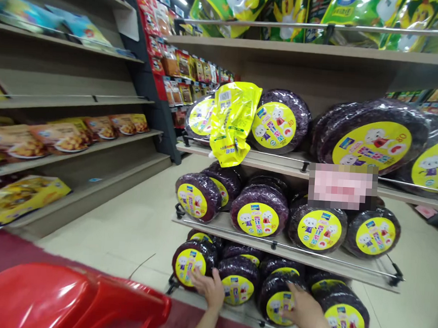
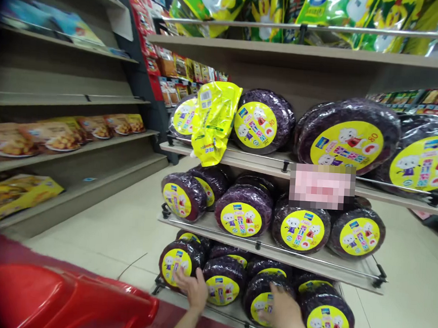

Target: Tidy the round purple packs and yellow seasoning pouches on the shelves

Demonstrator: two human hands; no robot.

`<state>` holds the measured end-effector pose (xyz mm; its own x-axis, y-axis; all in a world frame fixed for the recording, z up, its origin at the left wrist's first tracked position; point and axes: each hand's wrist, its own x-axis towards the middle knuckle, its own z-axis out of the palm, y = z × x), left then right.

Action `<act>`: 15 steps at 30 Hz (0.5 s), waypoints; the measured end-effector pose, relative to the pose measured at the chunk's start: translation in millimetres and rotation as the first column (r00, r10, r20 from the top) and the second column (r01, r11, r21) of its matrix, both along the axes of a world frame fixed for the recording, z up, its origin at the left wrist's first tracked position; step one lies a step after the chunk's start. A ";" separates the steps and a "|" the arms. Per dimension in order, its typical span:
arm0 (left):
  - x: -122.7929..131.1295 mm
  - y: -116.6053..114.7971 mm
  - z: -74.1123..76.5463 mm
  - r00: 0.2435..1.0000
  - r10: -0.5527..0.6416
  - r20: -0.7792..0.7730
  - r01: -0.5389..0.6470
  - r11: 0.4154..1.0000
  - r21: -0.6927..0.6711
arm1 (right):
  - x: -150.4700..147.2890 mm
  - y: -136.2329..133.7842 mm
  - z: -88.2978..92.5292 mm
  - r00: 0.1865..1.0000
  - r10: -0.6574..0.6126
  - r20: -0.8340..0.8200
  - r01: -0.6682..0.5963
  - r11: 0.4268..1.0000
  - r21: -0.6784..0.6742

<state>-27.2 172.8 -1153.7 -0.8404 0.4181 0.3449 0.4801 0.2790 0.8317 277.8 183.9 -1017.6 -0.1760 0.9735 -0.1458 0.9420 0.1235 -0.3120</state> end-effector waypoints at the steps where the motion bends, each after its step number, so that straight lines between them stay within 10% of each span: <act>1: -17.3 6.6 2.3 0.981 0.123 0.148 -0.119 0.992 -0.037 | -35.2 1.3 7.5 0.992 0.127 -0.002 -0.127 0.991 -0.030; 5: -57.2 16.8 2.3 0.922 0.181 0.343 -0.138 0.980 -0.145 | -153.2 11.7 18.1 0.898 0.437 0.056 -0.440 0.896 0.064; 9: -53.5 12.5 -4.0 0.940 0.107 0.325 -0.066 0.989 -0.135 | -200.7 22.2 -8.1 0.682 0.723 0.113 -0.730 0.682 0.045; 15: -36.8 13.1 -3.8 0.968 0.138 0.210 -0.110 0.984 -0.138 | -200.2 20.7 -25.6 0.737 0.653 0.173 -0.675 0.720 0.160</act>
